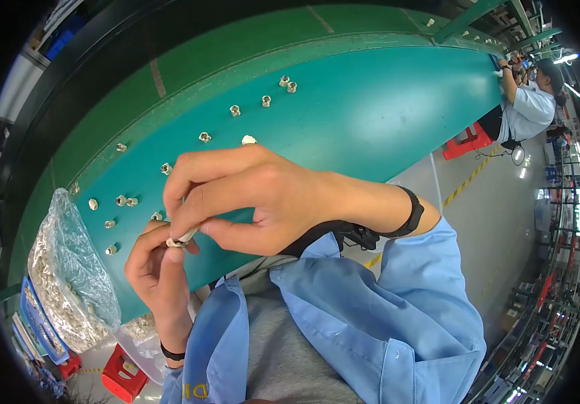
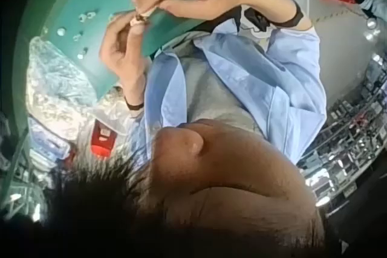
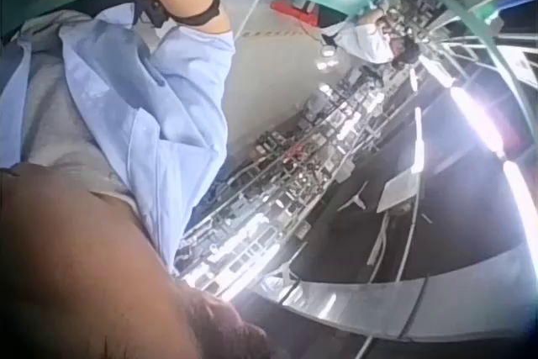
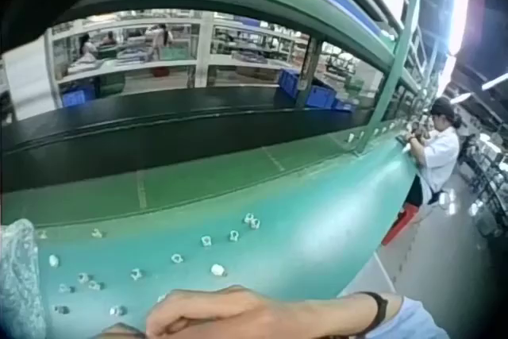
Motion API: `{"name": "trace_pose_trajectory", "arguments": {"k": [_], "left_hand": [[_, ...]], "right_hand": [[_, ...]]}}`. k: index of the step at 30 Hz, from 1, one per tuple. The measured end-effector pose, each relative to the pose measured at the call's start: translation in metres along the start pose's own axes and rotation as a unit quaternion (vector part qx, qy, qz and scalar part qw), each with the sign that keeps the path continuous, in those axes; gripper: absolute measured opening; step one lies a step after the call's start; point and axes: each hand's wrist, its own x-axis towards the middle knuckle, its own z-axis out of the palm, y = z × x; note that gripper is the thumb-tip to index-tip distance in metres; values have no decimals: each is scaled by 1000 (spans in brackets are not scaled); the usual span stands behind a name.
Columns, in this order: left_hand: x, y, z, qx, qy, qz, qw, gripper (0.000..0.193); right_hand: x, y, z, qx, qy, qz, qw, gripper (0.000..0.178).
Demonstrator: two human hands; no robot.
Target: The person assembles components by hand by picking up a white plastic housing and a metal insert, fitting them together, and placing the completed unit on the green workbench. They repeat this process, occasionally reaching into a plastic bag to retrieve more housings.
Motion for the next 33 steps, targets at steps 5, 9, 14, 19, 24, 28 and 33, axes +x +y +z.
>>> {"name": "trace_pose_trajectory", "arguments": {"k": [5, 9, 14, 19, 24, 28, 33], "left_hand": [[1, -2, 2, -219, 15, -85, 972, 26], [1, -3, -1, -307, 9, -133, 942, 25], [4, -6, -6, -364, -24, -154, 918, 24], [3, -8, -7, -373, -18, -151, 915, 23], [4, -5, -2, -370, 10, -163, 914, 21], [9, -21, 7, -405, -15, -138, 904, 19], [4, -10, 19, -32, 110, -109, 987, 18]], "right_hand": [[4, 8, 1, 3, -16, -24, 1000, 29], [8, 6, 3, 5, -23, -32, 999, 27], [11, 4, -1, -36, -29, -33, 998, 22], [13, -2, 0, -89, -39, -23, 995, 20], [12, -1, 5, -106, -37, -51, 992, 22], [6, 3, 3, -115, -13, -35, 993, 20], [-4, 15, 6, -174, 23, -41, 984, 16]]}}
